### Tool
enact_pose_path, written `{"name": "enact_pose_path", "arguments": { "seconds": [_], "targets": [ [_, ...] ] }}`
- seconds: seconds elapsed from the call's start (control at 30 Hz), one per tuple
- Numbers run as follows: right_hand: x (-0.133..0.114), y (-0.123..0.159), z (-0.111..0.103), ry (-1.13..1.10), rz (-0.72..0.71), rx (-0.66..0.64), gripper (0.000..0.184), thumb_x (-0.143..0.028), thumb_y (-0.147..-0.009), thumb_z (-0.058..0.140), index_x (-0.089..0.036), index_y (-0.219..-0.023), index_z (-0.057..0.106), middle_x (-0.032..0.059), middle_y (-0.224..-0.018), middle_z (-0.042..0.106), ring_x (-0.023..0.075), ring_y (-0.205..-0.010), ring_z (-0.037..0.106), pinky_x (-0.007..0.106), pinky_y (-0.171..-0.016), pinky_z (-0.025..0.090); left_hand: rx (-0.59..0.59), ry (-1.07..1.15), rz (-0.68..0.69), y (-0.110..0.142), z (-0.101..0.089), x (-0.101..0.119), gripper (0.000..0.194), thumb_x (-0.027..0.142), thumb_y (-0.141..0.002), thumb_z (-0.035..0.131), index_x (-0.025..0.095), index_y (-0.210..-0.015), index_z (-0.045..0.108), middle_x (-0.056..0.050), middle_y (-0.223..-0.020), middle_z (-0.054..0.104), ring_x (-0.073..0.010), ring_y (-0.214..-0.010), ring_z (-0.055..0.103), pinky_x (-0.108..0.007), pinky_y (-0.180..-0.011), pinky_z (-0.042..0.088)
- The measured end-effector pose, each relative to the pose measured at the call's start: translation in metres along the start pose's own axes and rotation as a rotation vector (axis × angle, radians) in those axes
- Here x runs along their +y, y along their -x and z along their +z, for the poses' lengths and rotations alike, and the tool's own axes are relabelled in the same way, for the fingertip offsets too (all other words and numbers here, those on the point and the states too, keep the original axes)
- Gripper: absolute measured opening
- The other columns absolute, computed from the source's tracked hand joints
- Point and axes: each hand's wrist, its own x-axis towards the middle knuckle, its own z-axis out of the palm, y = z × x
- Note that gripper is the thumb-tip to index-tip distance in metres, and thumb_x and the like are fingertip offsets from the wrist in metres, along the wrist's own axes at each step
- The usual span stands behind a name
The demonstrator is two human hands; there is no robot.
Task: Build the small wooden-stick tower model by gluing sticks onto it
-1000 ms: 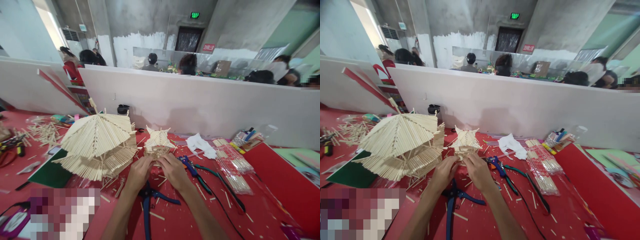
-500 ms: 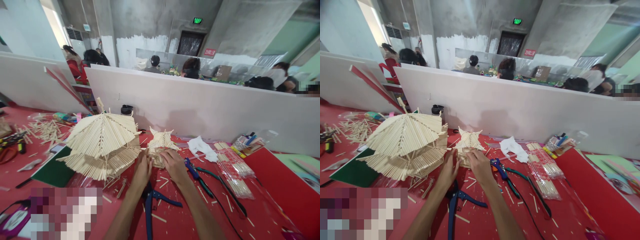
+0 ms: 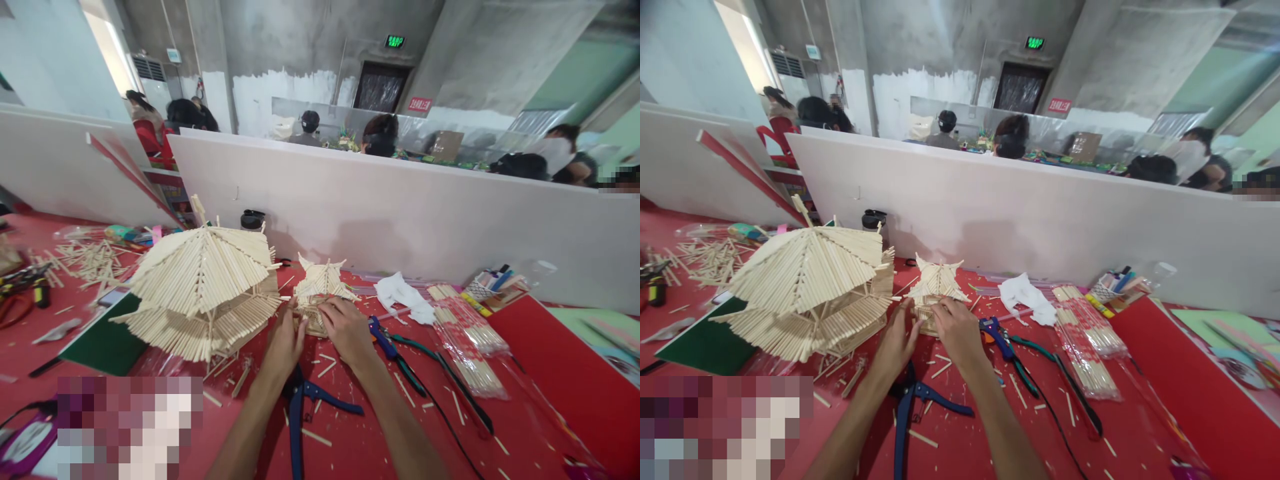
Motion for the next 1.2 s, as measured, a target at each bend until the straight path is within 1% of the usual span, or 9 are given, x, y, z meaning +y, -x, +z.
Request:
{"name": "enact_pose_path", "arguments": {
  "seconds": [0.1,0.2,0.37,0.47,0.57,0.67,0.8,0.97,1.2],
  "targets": [
    [-0.001,0.000,0.000,-0.001,-0.006,0.007,0.012,-0.012,-0.092,0.063,-0.021,-0.094,0.071,0.0035,-0.091,0.071,0.0193,-0.081,0.064,0.030,-0.073,0.048,-0.012,0.014,-0.006,0.000,-0.001,0.000,0.049,0.028,-0.100,0.043,0.015,-0.147,0.036,-0.016,-0.128,0.065,-0.0222,-0.113,0.067,-0.037,-0.095,0.053],
    [-0.001,0.000,0.000,-0.010,-0.006,0.023,0.014,-0.011,-0.093,0.061,-0.021,-0.094,0.071,0.0040,-0.090,0.070,0.0196,-0.082,0.063,0.031,-0.074,0.049,-0.016,0.017,-0.002,-0.001,-0.001,-0.002,0.050,0.024,-0.099,0.043,0.016,-0.147,0.036,-0.014,-0.124,0.068,-0.0201,-0.107,0.069,-0.034,-0.093,0.054],
    [-0.011,0.004,0.001,-0.080,-0.034,0.077,0.019,-0.012,-0.097,0.056,-0.020,-0.104,0.071,0.0067,-0.095,0.071,0.0206,-0.090,0.062,0.033,-0.083,0.050,-0.043,-0.014,-0.032,-0.002,0.000,-0.007,0.053,0.017,-0.097,0.042,0.016,-0.149,0.035,-0.013,-0.116,0.072,-0.0187,-0.099,0.072,-0.032,-0.090,0.054],
    [-0.022,0.006,0.002,-0.085,-0.056,0.082,0.023,-0.012,-0.098,0.053,-0.019,-0.114,0.069,0.0092,-0.105,0.071,0.0223,-0.100,0.061,0.037,-0.091,0.049,-0.060,-0.046,-0.048,-0.001,0.001,-0.010,0.054,0.017,-0.097,0.043,0.015,-0.150,0.035,-0.015,-0.118,0.071,-0.0201,-0.101,0.072,-0.034,-0.092,0.054],
    [-0.029,0.008,0.005,-0.058,-0.066,0.064,0.027,-0.011,-0.097,0.053,-0.017,-0.117,0.068,0.0110,-0.111,0.070,0.0243,-0.107,0.060,0.041,-0.094,0.046,-0.072,-0.053,-0.055,0.000,0.002,-0.013,0.055,0.018,-0.097,0.043,0.016,-0.151,0.033,-0.016,-0.126,0.068,-0.0217,-0.108,0.070,-0.036,-0.095,0.053],
    [-0.031,0.010,0.008,-0.037,-0.064,0.034,0.028,-0.010,-0.097,0.052,-0.018,-0.118,0.068,0.0110,-0.112,0.070,0.0245,-0.108,0.059,0.041,-0.095,0.043,-0.102,-0.011,-0.063,0.000,0.003,-0.016,0.055,0.020,-0.098,0.041,0.015,-0.152,0.031,-0.018,-0.132,0.065,-0.0231,-0.115,0.067,-0.040,-0.098,0.053],
    [-0.031,0.013,0.009,-0.022,-0.049,0.018,0.030,-0.011,-0.096,0.053,-0.018,-0.121,0.066,0.0107,-0.114,0.070,0.0243,-0.111,0.059,0.042,-0.097,0.038,-0.109,0.046,-0.083,-0.001,0.003,-0.018,0.054,0.022,-0.099,0.040,0.016,-0.152,0.032,-0.017,-0.132,0.065,-0.0237,-0.117,0.066,-0.043,-0.100,0.052],
    [-0.034,0.014,0.007,-0.009,-0.032,0.007,0.034,-0.009,-0.093,0.053,-0.018,-0.124,0.065,0.0109,-0.117,0.070,0.0243,-0.113,0.058,0.042,-0.098,0.035,-0.103,0.087,-0.091,-0.002,0.002,-0.016,0.053,0.022,-0.099,0.041,0.017,-0.151,0.034,-0.016,-0.130,0.067,-0.0225,-0.116,0.067,-0.042,-0.102,0.052],
    [-0.035,0.013,0.004,-0.010,-0.033,0.014,0.038,-0.006,-0.090,0.054,-0.018,-0.124,0.064,0.0115,-0.117,0.070,0.0252,-0.114,0.059,0.042,-0.097,0.034,-0.088,0.076,-0.072,-0.002,0.001,-0.014,0.050,0.022,-0.099,0.041,0.017,-0.149,0.036,-0.016,-0.131,0.066,-0.0221,-0.117,0.066,-0.042,-0.101,0.052]
  ]
}}
